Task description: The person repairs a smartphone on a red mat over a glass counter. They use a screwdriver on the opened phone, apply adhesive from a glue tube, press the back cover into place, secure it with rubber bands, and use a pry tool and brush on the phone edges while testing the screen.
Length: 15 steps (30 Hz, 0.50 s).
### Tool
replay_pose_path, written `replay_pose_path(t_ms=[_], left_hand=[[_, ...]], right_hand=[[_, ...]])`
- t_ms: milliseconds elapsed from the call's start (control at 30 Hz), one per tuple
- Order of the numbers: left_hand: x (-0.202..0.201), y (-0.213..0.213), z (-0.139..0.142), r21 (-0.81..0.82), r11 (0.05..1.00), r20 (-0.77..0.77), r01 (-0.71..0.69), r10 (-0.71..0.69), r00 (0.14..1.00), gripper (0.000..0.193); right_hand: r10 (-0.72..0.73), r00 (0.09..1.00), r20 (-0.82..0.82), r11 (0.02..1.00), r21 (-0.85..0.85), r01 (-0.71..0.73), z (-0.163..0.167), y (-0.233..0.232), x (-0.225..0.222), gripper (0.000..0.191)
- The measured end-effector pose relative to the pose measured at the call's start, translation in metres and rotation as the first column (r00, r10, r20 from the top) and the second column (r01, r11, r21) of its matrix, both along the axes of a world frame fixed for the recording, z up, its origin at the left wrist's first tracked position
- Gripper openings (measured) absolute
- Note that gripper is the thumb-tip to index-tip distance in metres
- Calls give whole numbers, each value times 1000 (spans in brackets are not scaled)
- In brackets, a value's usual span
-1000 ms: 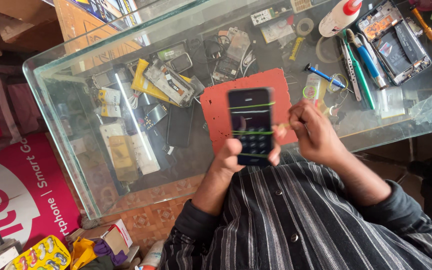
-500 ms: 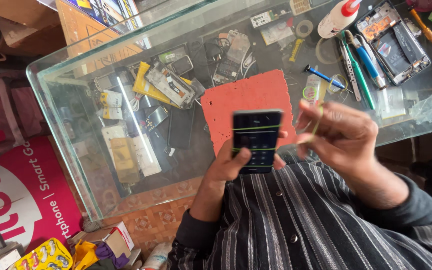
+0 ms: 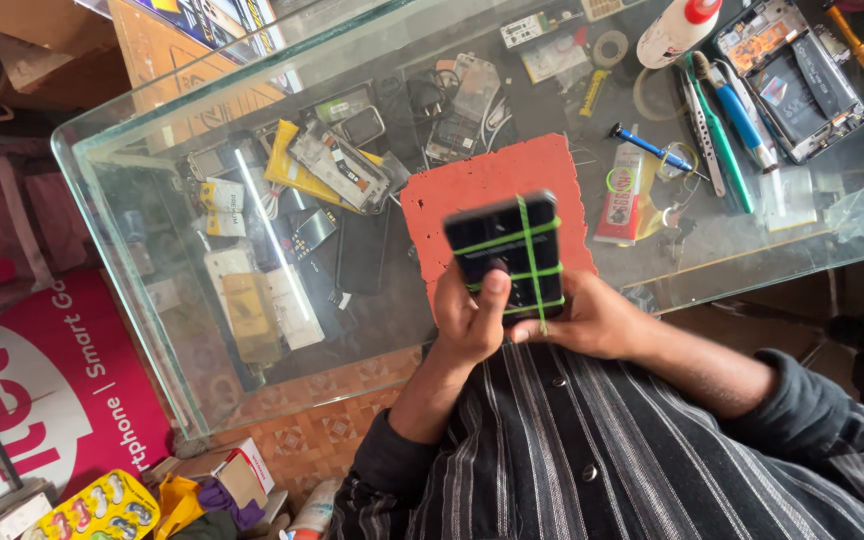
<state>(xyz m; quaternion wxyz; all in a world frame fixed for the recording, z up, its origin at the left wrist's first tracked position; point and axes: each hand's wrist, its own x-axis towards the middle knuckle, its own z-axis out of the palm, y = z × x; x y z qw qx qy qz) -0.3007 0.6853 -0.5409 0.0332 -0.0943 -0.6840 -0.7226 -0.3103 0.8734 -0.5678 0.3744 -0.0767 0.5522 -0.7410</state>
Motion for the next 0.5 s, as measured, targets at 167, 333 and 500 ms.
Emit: replay_pose_path(t_ms=[167,333,500], left_hand=[[-14,4,5,238,962,111,-131,107,988,41],[-20,-19,-1,270,945,271,-184,109,956,38],[-17,-35,-26,59,987,300,-147,123,946,35]], right_hand=[[-343,938,-47,928,-173,330,3,3,2,28],[-272,720,-638,701,382,603,16,39,-33,11],[237,351,-906,502,424,754,11,58,-58,17]])
